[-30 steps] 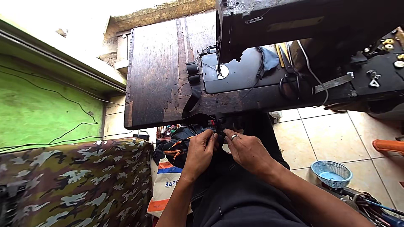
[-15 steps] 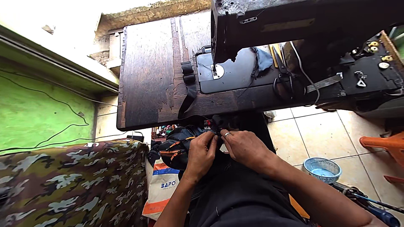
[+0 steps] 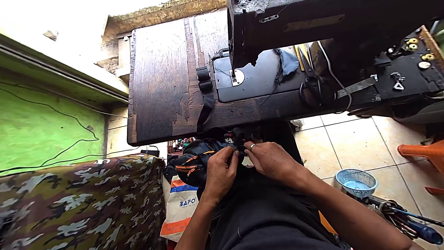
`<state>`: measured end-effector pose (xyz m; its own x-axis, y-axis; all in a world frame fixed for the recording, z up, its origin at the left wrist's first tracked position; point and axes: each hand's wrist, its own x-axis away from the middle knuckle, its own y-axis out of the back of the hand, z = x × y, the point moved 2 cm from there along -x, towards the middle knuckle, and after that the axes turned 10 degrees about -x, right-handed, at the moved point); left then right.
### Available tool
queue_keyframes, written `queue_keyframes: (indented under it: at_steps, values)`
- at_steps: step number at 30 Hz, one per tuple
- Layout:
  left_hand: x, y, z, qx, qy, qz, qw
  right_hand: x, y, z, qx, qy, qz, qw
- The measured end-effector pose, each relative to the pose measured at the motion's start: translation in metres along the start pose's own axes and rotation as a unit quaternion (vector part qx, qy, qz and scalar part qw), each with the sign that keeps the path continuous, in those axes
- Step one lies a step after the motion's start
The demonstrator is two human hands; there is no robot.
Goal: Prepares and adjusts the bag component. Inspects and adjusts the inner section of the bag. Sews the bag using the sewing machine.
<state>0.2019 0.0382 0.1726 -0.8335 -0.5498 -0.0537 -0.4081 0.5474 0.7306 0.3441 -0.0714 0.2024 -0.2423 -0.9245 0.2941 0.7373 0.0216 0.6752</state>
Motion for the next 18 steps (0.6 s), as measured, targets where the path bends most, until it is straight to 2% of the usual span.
queue_keyframes:
  at_steps: [3,9,12,18]
  values:
    - [0.003,-0.002,-0.001,-0.001,-0.004,-0.001,1.0,0.001,0.009,0.0,-0.036,-0.019,0.069,0.997]
    - [0.005,-0.007,-0.002,-0.015,-0.014,-0.026,0.999,0.006,0.009,0.01,-0.013,-0.063,0.086,0.994]
    - [0.007,-0.011,-0.004,-0.03,-0.027,-0.036,0.999,0.001,0.01,0.017,0.012,-0.093,0.127,0.987]
    - [0.011,-0.013,-0.001,-0.025,-0.043,-0.058,0.997,0.003,0.014,0.015,0.037,-0.065,0.162,0.984]
